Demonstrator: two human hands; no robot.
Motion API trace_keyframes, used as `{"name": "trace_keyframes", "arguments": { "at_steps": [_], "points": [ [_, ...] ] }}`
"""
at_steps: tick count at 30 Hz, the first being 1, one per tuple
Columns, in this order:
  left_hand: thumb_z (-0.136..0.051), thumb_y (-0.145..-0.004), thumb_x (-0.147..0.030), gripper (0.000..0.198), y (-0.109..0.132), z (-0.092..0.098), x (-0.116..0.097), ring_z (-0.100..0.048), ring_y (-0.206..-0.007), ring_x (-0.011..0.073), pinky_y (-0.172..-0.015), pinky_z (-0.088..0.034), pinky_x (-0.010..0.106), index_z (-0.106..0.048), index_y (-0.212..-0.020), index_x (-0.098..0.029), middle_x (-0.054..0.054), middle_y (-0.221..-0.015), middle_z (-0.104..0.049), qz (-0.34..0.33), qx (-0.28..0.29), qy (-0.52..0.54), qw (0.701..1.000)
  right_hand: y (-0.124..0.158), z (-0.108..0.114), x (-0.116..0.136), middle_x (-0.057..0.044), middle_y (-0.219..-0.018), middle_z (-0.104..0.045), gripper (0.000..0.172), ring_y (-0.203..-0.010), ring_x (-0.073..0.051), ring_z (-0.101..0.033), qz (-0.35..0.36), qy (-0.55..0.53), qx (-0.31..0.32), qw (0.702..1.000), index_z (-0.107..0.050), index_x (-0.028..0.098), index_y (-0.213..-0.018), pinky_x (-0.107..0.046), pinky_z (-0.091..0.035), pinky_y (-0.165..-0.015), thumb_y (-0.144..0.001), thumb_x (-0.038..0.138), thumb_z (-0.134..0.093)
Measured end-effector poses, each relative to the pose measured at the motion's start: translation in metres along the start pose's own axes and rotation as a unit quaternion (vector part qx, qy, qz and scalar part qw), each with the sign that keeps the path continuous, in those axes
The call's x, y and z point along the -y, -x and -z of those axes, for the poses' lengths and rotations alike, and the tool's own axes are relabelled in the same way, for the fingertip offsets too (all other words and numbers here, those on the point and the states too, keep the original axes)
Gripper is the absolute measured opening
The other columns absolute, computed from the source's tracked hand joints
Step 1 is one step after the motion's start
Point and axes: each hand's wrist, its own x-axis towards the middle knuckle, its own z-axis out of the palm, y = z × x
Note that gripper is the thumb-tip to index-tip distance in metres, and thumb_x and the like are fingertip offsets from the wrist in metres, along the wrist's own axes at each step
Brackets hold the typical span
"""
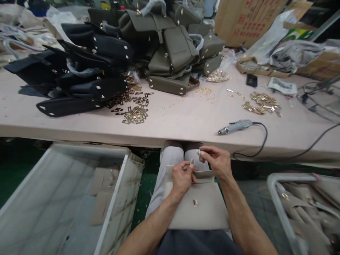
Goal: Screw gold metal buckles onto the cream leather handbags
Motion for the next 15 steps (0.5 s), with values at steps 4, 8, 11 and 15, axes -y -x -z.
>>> {"name": "trace_keyframes", "arguments": {
  "at_steps": [4, 8, 11, 15],
  "points": [
    [-0.069, -0.087, -0.044, 0.038, -0.001, -0.005, -0.002, -0.065, -0.041, 0.0117, -0.039, -0.045, 0.018, -0.073, -0.101, -0.009, 0.009, -0.079, -0.078, 0.004, 0.005, 0.005, 1.0, 0.015, 0.0, -0.01, -0.003, -0.073, -0.071, 0.036, -0.056, -0.014, -0.062, -0.025, 0.012, -0.014, 1.0, -0.077, 0.016, -0.103, -0.027, -0.054, -0.055, -0.075, 0.036, -0.085],
    [-0.066, -0.089, -0.041, 0.041, -0.001, -0.007, -0.006, -0.072, -0.051, 0.0161, -0.051, -0.057, 0.023, -0.074, -0.111, -0.008, 0.011, -0.082, -0.079, 0.023, 0.026, 0.018, 0.999, 0.019, -0.001, -0.018, -0.005, -0.082, -0.074, 0.028, -0.061, -0.014, -0.064, -0.019, 0.033, -0.041, 0.998, -0.078, 0.017, -0.093, -0.027, -0.056, -0.061, -0.076, 0.038, -0.084],
    [-0.065, -0.089, -0.04, 0.042, 0.0, -0.007, -0.005, -0.075, -0.057, 0.0184, -0.055, -0.06, 0.025, -0.074, -0.115, -0.008, 0.013, -0.09, -0.079, 0.026, 0.031, 0.028, 0.999, 0.02, -0.003, -0.021, -0.005, -0.084, -0.074, 0.023, -0.063, -0.014, -0.064, 0.0, 0.038, -0.038, 0.999, -0.079, 0.018, -0.09, -0.027, -0.055, -0.062, -0.077, 0.037, -0.083],
    [-0.067, -0.088, -0.041, 0.043, -0.001, -0.004, -0.003, -0.078, -0.063, 0.0219, -0.06, -0.063, 0.03, -0.075, -0.115, -0.009, 0.011, -0.087, -0.079, 0.04, 0.039, 0.032, 0.998, 0.021, -0.007, -0.023, -0.003, -0.08, -0.07, 0.019, -0.059, -0.013, -0.061, 0.012, 0.041, 0.002, 0.999, -0.078, 0.019, -0.087, -0.026, -0.053, -0.056, -0.082, 0.037, -0.079]
  ]
}}
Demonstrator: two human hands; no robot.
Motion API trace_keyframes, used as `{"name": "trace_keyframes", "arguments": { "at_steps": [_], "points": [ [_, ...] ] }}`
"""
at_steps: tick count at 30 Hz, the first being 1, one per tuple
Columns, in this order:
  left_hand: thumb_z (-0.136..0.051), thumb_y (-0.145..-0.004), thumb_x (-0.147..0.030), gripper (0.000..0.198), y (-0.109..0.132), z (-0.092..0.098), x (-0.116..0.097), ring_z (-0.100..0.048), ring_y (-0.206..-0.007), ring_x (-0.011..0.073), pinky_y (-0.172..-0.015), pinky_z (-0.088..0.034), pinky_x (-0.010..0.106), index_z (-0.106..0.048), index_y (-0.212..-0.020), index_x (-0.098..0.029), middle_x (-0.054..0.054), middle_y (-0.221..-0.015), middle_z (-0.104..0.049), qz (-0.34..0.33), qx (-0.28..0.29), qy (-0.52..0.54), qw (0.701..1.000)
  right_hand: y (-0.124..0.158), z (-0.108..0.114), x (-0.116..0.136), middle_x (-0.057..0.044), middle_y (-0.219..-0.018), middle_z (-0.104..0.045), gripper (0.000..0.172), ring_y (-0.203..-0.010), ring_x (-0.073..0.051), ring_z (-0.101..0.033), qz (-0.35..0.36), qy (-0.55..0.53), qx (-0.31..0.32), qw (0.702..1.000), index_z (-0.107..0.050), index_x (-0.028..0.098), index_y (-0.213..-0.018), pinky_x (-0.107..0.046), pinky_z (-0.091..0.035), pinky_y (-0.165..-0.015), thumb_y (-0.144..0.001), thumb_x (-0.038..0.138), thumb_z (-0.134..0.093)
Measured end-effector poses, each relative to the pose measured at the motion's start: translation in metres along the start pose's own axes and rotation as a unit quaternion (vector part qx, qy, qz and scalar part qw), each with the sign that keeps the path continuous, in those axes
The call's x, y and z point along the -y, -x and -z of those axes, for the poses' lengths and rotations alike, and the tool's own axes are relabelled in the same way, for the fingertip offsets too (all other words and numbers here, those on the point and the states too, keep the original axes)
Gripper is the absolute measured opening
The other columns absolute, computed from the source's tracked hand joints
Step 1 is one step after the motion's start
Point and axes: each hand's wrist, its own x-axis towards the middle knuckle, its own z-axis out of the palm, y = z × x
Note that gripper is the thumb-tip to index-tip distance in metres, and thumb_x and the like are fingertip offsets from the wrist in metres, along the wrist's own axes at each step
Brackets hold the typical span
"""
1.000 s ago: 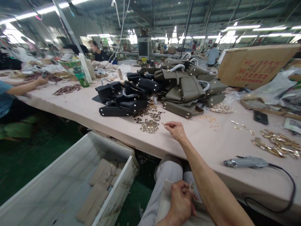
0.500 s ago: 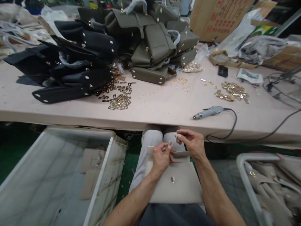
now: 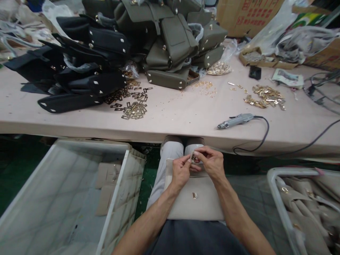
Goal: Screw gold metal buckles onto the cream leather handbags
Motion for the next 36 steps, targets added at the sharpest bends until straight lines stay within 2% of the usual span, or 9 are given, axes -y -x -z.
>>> {"name": "trace_keyframes", "arguments": {
  "at_steps": [3, 8, 14, 20, 28, 32, 36],
  "points": [
    [-0.066, -0.088, -0.04, 0.043, 0.0, 0.003, 0.0, -0.078, -0.068, 0.0232, -0.066, -0.065, 0.033, -0.075, -0.118, -0.01, 0.009, -0.084, -0.079, 0.01, 0.021, 0.015, 1.0, 0.0, -0.002, -0.001, -0.003, -0.079, -0.068, 0.016, -0.059, -0.013, -0.061, 0.009, 0.015, 0.008, 1.0, -0.078, 0.02, -0.086, -0.025, -0.05, -0.055, -0.083, 0.035, -0.077],
    [-0.067, -0.088, -0.041, 0.047, 0.002, 0.005, -0.003, -0.079, -0.07, 0.0224, -0.069, -0.066, 0.034, -0.073, -0.123, -0.011, 0.01, -0.093, -0.079, 0.011, 0.037, 0.019, 0.999, -0.001, -0.004, 0.0, -0.003, -0.079, -0.068, 0.017, -0.058, -0.013, -0.06, 0.005, 0.039, 0.007, 0.999, -0.078, 0.02, -0.084, -0.026, -0.05, -0.054, -0.082, 0.037, -0.077],
    [-0.065, -0.091, -0.042, 0.046, 0.004, 0.005, -0.003, -0.079, -0.069, 0.0221, -0.067, -0.066, 0.033, -0.073, -0.124, -0.011, 0.011, -0.093, -0.08, -0.02, 0.046, -0.003, 0.999, 0.0, -0.006, 0.001, -0.004, -0.08, -0.067, 0.018, -0.057, -0.012, -0.059, 0.007, 0.031, 0.011, 0.999, -0.078, 0.019, -0.085, -0.025, -0.051, -0.053, -0.082, 0.037, -0.077],
    [-0.066, -0.091, -0.043, 0.044, 0.004, 0.005, 0.0, -0.078, -0.067, 0.0211, -0.064, -0.065, 0.029, -0.074, -0.121, -0.011, 0.011, -0.094, -0.08, -0.024, 0.02, -0.019, 0.999, 0.003, -0.001, -0.006, -0.005, -0.08, -0.072, 0.028, -0.062, -0.017, -0.068, -0.038, 0.03, -0.014, 0.999, -0.078, 0.017, -0.098, -0.028, -0.058, -0.058, -0.081, 0.04, -0.078],
    [-0.069, -0.089, -0.043, 0.044, 0.005, 0.002, 0.001, -0.078, -0.065, 0.0217, -0.065, -0.067, 0.033, -0.075, -0.12, -0.012, 0.013, -0.099, -0.08, -0.025, 0.009, -0.004, 1.0, 0.005, -0.004, 0.0, -0.003, -0.072, -0.071, 0.023, -0.056, -0.017, -0.066, -0.038, 0.031, -0.038, 0.998, -0.077, 0.018, -0.085, -0.028, -0.056, -0.054, -0.08, 0.04, -0.08],
    [-0.07, -0.088, -0.039, 0.043, 0.005, -0.001, 0.0, -0.078, -0.064, 0.0225, -0.065, -0.067, 0.035, -0.075, -0.119, -0.009, 0.013, -0.096, -0.08, -0.026, -0.002, 0.019, 0.999, 0.009, -0.006, 0.004, -0.004, -0.078, -0.071, 0.014, -0.065, -0.017, -0.067, 0.028, 0.114, -0.056, 0.992, -0.078, 0.021, -0.084, -0.029, -0.054, -0.06, -0.085, 0.034, -0.075],
    [-0.069, -0.088, -0.035, 0.042, 0.004, -0.002, 0.0, -0.078, -0.066, 0.0229, -0.066, -0.067, 0.036, -0.074, -0.121, -0.009, 0.011, -0.092, -0.081, -0.024, 0.008, 0.034, 0.999, 0.013, -0.005, 0.005, -0.006, -0.091, -0.072, 0.014, -0.079, -0.019, -0.068, 0.094, 0.148, -0.035, 0.984, -0.08, 0.023, -0.095, -0.031, -0.055, -0.071, -0.091, 0.027, -0.067]
  ]
}}
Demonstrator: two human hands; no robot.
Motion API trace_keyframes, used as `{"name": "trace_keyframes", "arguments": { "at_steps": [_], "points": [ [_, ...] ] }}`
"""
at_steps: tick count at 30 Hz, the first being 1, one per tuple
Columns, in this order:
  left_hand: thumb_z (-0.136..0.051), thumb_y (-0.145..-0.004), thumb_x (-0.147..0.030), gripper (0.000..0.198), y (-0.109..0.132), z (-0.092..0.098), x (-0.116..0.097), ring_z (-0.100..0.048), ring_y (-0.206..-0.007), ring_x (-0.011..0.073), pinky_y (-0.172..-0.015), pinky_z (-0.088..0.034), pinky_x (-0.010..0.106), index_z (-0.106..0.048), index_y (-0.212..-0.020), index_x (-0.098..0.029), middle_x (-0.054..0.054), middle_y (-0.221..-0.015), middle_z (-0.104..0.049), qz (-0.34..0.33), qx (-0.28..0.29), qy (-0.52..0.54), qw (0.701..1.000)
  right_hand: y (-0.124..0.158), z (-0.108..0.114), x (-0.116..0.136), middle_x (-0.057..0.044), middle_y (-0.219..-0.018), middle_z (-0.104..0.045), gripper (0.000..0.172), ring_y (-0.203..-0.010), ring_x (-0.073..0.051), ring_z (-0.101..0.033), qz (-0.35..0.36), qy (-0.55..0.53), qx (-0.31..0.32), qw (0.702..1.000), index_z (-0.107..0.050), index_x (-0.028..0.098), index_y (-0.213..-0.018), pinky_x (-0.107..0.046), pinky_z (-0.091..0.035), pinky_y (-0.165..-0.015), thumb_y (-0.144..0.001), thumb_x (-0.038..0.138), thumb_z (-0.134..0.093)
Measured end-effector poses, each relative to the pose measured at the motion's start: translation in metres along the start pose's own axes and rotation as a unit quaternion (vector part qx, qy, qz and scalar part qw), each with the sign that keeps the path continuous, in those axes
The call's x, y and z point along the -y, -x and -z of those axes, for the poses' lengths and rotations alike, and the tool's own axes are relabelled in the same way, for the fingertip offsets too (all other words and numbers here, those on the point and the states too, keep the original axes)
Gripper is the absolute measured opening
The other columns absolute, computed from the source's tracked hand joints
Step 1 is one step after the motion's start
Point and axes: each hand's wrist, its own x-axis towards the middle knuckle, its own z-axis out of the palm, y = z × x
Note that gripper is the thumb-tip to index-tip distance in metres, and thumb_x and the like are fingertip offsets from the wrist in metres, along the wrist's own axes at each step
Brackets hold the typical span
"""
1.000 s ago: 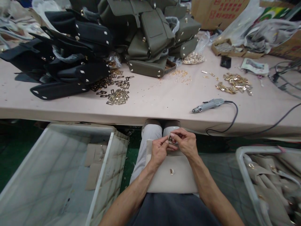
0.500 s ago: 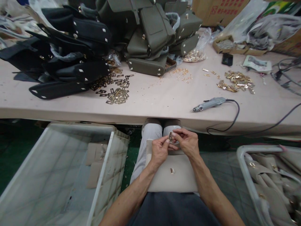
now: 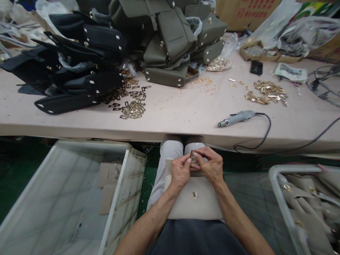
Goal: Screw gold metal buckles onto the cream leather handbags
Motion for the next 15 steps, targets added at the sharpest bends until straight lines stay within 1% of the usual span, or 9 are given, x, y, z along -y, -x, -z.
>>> {"name": "trace_keyframes", "arguments": {
  "at_steps": [3, 8, 12, 15],
  "points": [
    [-0.069, -0.088, -0.036, 0.043, -0.0001, 0.0, 0.0001, -0.078, -0.066, 0.0233, -0.066, -0.067, 0.036, -0.073, -0.121, -0.009, 0.011, -0.089, -0.081, 0.002, 0.0, -0.003, 1.0, -0.0005, 0.0009, -0.0002, -0.006, -0.092, -0.071, 0.015, -0.081, -0.019, -0.067, 0.01, -0.009, 0.011, 1.0, -0.08, 0.023, -0.098, -0.032, -0.055, -0.072, -0.091, 0.026, -0.066],
    [-0.072, -0.087, -0.042, 0.049, -0.0001, 0.0, 0.0006, -0.078, -0.066, 0.0243, -0.067, -0.067, 0.037, -0.073, -0.123, -0.008, 0.01, -0.082, -0.081, 0.004, -0.006, -0.01, 1.0, -0.0039, 0.0013, -0.0023, -0.007, -0.091, -0.071, 0.014, -0.083, -0.02, -0.067, 0.01, -0.006, 0.017, 1.0, -0.079, 0.023, -0.096, -0.032, -0.056, -0.074, -0.091, 0.027, -0.067],
    [-0.072, -0.087, -0.043, 0.051, 0.0, 0.0001, 0.0013, -0.078, -0.066, 0.0243, -0.067, -0.067, 0.036, -0.073, -0.124, -0.008, 0.01, -0.078, -0.08, 0.002, -0.008, -0.011, 1.0, -0.0059, 0.002, -0.0056, -0.006, -0.09, -0.072, 0.013, -0.08, -0.019, -0.067, 0.014, -0.009, 0.03, 0.999, -0.078, 0.022, -0.094, -0.032, -0.056, -0.07, -0.09, 0.028, -0.067],
    [-0.074, -0.085, -0.043, 0.053, -0.0001, -0.0009, 0.0007, -0.078, -0.067, 0.0248, -0.066, -0.067, 0.035, -0.072, -0.124, -0.007, 0.011, -0.078, -0.08, 0.003, -0.013, -0.004, 1.0, -0.0067, 0.0032, -0.0072, -0.005, -0.088, -0.072, 0.011, -0.077, -0.018, -0.066, 0.024, -0.007, 0.035, 0.999, -0.077, 0.022, -0.092, -0.032, -0.055, -0.07, -0.09, 0.027, -0.068]
  ]
}}
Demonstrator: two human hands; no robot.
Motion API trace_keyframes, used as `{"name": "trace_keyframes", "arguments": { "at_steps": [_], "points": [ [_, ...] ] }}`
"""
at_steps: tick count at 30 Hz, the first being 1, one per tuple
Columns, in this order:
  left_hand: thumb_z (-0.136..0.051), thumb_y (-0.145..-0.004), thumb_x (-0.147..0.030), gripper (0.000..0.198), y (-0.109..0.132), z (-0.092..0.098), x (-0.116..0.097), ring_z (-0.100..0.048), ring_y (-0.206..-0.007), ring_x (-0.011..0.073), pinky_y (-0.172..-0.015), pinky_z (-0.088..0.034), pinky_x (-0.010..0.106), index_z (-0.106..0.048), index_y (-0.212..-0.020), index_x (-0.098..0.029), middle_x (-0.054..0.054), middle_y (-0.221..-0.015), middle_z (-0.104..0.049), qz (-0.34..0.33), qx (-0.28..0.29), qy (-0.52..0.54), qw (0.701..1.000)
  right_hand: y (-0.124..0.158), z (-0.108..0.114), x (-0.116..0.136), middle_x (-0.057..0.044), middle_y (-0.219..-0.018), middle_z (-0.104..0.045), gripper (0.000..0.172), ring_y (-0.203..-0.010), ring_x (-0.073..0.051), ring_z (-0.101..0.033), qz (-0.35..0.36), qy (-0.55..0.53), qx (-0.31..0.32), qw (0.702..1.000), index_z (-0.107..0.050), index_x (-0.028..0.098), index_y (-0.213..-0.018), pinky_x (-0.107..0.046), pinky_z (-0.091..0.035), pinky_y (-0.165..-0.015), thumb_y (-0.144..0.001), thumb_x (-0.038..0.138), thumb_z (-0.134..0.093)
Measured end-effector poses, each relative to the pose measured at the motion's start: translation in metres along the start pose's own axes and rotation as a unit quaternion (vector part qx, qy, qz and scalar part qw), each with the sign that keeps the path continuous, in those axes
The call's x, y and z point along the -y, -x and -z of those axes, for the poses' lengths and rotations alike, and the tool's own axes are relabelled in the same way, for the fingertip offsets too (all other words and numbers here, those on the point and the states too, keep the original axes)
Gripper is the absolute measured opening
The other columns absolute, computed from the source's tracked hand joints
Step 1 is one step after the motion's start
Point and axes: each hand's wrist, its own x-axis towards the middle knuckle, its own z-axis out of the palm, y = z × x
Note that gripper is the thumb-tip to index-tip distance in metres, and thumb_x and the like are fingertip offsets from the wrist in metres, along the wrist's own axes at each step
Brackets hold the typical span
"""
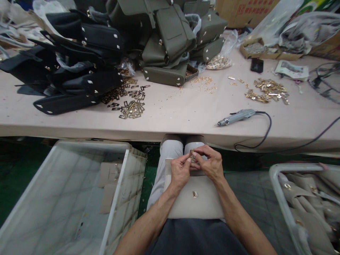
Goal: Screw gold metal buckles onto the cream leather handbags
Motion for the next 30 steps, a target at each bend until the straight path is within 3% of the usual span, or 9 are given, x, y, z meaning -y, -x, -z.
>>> {"name": "trace_keyframes", "arguments": {
  "at_steps": [30],
  "points": [
    [-0.073, -0.082, -0.032, 0.043, 0.001, -0.0077, 0.0002, -0.078, -0.063, 0.0236, -0.063, -0.067, 0.034, -0.075, -0.115, -0.005, 0.01, -0.077, -0.081, -0.01, -0.037, 0.027, 0.999, -0.0059, 0.0027, -0.0009, -0.004, -0.083, -0.07, 0.01, -0.075, -0.018, -0.065, -0.003, -0.001, 0.038, 0.999, -0.074, 0.021, -0.086, -0.03, -0.053, -0.069, -0.086, 0.03, -0.069]
  ]
}}
